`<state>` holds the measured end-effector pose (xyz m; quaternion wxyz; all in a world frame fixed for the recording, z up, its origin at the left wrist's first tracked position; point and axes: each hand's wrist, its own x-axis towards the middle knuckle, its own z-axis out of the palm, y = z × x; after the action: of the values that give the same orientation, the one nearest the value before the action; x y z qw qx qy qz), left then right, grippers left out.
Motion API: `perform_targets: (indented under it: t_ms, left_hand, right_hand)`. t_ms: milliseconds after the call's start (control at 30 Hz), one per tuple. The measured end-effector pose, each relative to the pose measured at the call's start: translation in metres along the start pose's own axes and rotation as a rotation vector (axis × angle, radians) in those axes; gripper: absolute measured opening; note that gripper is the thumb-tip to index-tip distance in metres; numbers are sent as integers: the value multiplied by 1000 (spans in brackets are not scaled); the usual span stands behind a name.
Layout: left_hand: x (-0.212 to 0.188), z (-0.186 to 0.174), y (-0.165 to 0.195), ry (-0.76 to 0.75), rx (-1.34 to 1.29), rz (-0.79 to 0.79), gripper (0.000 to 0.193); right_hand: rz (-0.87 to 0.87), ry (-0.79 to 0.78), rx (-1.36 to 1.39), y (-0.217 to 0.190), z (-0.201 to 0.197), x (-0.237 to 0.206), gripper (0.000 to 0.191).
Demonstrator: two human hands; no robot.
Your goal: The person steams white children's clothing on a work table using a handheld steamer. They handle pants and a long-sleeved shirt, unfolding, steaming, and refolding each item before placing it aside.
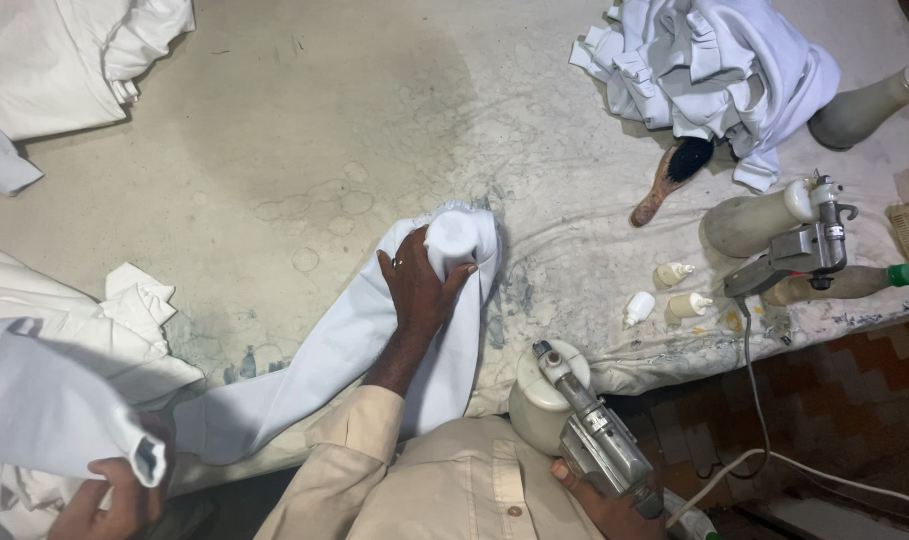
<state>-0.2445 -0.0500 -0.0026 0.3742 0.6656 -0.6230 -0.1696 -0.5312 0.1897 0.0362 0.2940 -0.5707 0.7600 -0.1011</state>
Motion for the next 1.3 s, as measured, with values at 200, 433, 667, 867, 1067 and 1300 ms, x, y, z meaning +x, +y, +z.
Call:
perform_targets:
  t_ms: [200, 433, 667, 867, 1067, 1300]
  left_hand:
    - [3, -6, 1, -45, 52, -81, 88]
    - [5, -11, -1, -145, 128, -150, 92]
    - [3, -5, -4, -240, 80, -191, 106]
    - [-6, 3, -4, -161, 84, -127, 108]
    - [-17, 10, -7, -94, 105, -80, 111]
    - [-29, 10, 6, -20, 339, 26, 110]
  right_hand:
    - [22, -85, 25, -11, -11, 0, 69]
    - [111, -81, 36, -12, -10, 0, 67]
    - [185, -65, 51, -6, -6, -2, 70]
    - [108, -116, 55, -2, -4, -1, 74]
    - [84, -68, -33, -1, 1, 0, 64]
    - [10, -59, -43, -18, -9, -2, 64]
